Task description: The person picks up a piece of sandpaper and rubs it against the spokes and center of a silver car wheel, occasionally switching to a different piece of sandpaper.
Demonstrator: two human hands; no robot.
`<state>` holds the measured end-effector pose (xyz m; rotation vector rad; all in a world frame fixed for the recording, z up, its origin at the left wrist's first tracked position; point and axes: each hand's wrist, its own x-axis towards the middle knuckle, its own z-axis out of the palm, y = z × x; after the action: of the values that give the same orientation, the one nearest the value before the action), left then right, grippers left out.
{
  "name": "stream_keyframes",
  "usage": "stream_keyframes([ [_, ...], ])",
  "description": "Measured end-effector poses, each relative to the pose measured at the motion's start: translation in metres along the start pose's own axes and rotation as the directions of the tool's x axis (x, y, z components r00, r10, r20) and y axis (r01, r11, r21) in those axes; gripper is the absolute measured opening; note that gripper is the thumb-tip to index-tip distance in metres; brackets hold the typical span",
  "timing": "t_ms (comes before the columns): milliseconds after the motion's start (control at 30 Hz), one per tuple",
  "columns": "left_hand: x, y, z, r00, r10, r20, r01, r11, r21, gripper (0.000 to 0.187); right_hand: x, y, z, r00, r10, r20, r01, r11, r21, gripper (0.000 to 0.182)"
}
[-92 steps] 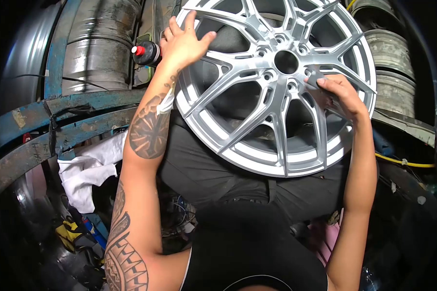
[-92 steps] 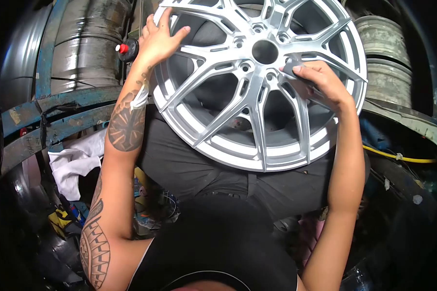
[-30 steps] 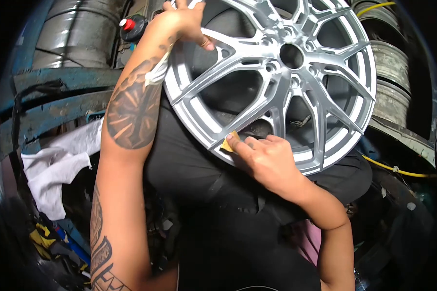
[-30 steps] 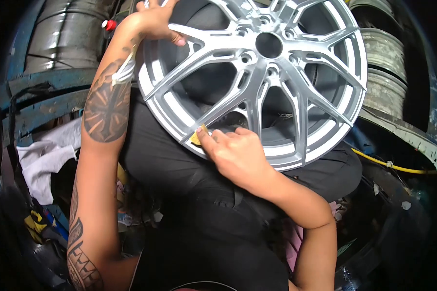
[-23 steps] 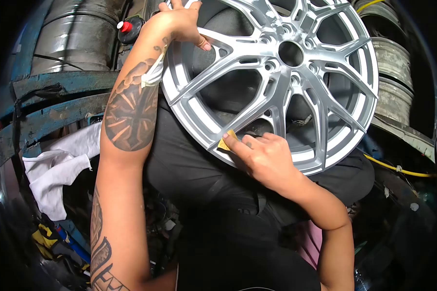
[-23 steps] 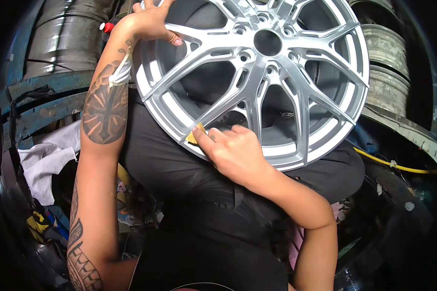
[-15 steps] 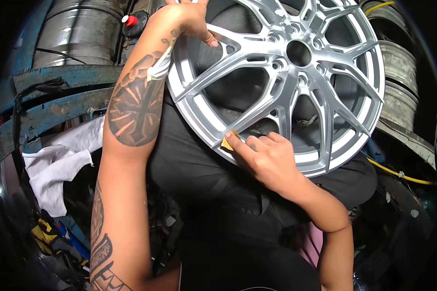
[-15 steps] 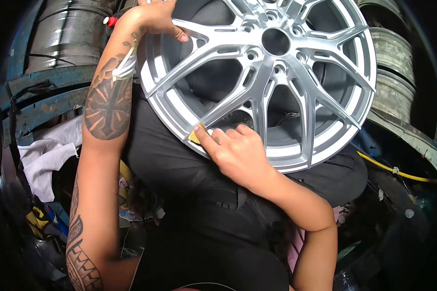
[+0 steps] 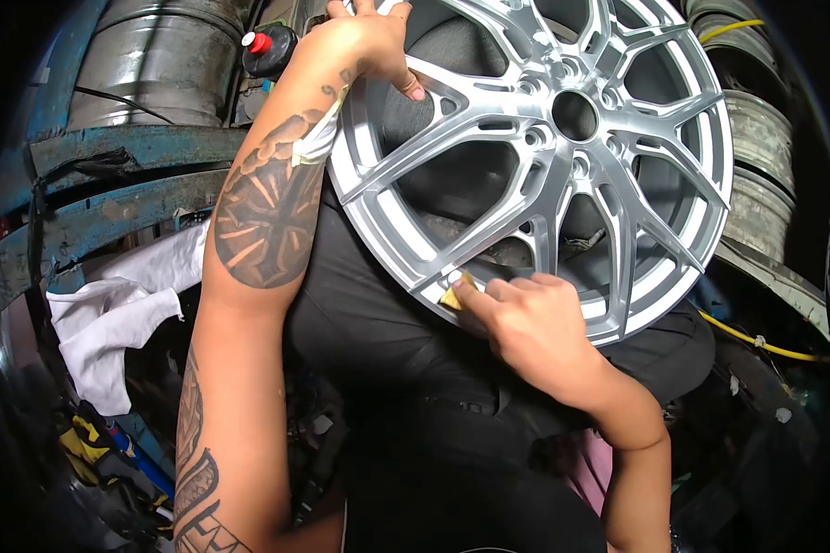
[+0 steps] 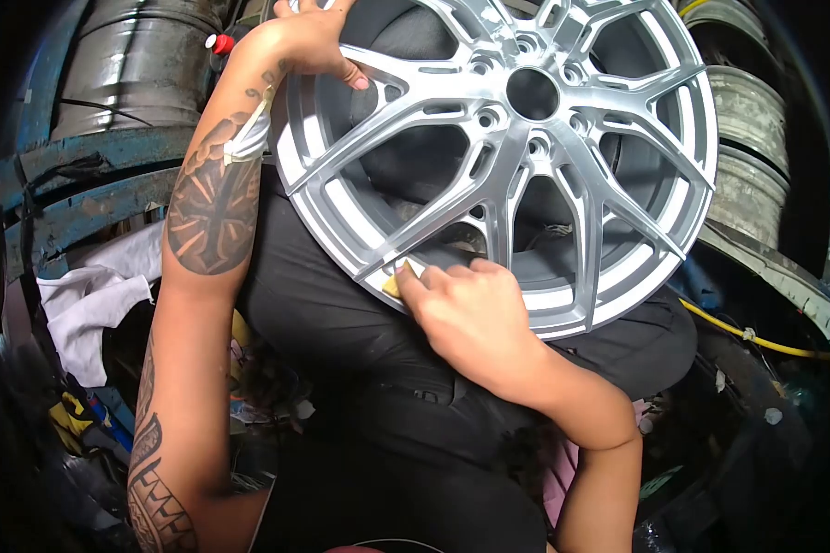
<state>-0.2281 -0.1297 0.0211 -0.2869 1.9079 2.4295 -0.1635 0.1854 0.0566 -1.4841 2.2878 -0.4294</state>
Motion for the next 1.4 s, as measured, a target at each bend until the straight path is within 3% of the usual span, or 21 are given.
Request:
stream_keyframes([
  [133,-0.002,0.002,0.001,1.0,0.002,-0.004,-0.002,1.0,-0.028,0.044,0.009,0.012,0.034,0.976,0.095,-0.196,-0.035,0.957,0.29,0.036],
  [167,-0.003,0.003,0.002,1.0,0.0,-0.001,0.0,0.999,-0.034,0.043,0.009,0.018,0.041,0.967,0.126,-0.223,-0.016,0.899,0.438,0.037],
  [267,-0.005,0.004,0.006,1.0,0.003,-0.013,-0.004,0.998,-0.058,0.042,0.007,0.019,0.013,0.989,0.041,-0.142,0.0,0.961,0.278,0.039],
  [300,-0.005,0.003,0.005,1.0,0.017,-0.011,-0.018,0.998,-0.068,0.042,0.008,0.018,0.021,0.978,0.048,-0.204,0.021,0.945,0.325,0.042],
  [367,0.002,-0.006,-0.006,0.995,0.069,0.073,-0.067,0.997,-0.038,0.041,0.004,0.016,0.027,0.985,0.074,-0.154,-0.027,0.957,0.29,0.045],
  [467,0.0,-0.005,-0.004,0.999,0.041,0.032,-0.039,0.998,-0.042,0.041,0.005,0.017,0.027,0.98,0.037,-0.198,0.018,0.963,0.27,0.046],
  [500,0.002,-0.004,-0.008,0.998,0.04,0.055,-0.046,0.992,0.118,0.04,0.005,0.017,0.027,0.973,0.014,-0.23,0.051,0.961,0.272,0.046],
  [600,0.001,-0.006,-0.007,0.999,0.027,0.044,-0.032,0.993,0.11,0.039,-0.004,0.019,0.036,0.985,0.088,-0.149,-0.041,0.956,0.291,0.047],
  [700,0.0,-0.005,-0.006,0.999,0.025,0.031,-0.028,0.994,0.106,0.039,0.002,0.014,0.032,0.964,0.04,-0.261,0.041,0.954,0.297,0.044],
  [800,0.002,-0.004,-0.004,0.999,0.02,0.034,-0.023,0.995,0.098,0.039,0.003,0.018,0.036,0.983,0.029,-0.179,0.015,0.97,0.242,0.041],
  [900,0.0,-0.003,-0.005,1.0,0.025,0.019,-0.026,0.996,0.086,0.039,0.004,0.015,0.018,0.977,-0.001,-0.215,0.054,0.969,0.242,0.036],
  [1000,0.001,-0.004,-0.004,1.0,0.021,0.02,-0.022,0.997,0.079,0.039,0.003,0.018,0.025,0.992,0.021,-0.126,0.0,0.987,0.162,0.035],
  [1033,0.001,-0.003,-0.003,1.0,0.022,0.016,-0.023,0.996,0.081,0.039,0.0,0.015,0.008,1.0,-0.009,-0.02,0.01,1.0,0.023,0.034],
  [1133,0.001,-0.002,-0.003,1.0,0.024,0.01,-0.025,0.996,0.084,0.04,0.004,0.009,0.013,0.966,-0.094,-0.241,0.101,0.995,0.015,0.035],
  [1267,0.007,-0.001,0.0,1.0,0.02,0.013,-0.021,0.994,0.103,0.04,-0.001,0.005,0.006,0.999,-0.036,-0.041,0.033,0.997,-0.07,0.045],
  [1300,0.008,-0.001,0.0,1.0,0.019,0.013,-0.021,0.994,0.105,0.04,0.001,0.004,0.006,0.988,-0.052,-0.148,0.051,0.999,-0.01,0.043],
  [1400,0.012,0.001,0.001,1.0,0.009,0.013,-0.011,0.993,0.122,0.04,0.001,0.014,0.023,0.982,-0.031,-0.188,0.015,0.996,-0.083,0.043],
])
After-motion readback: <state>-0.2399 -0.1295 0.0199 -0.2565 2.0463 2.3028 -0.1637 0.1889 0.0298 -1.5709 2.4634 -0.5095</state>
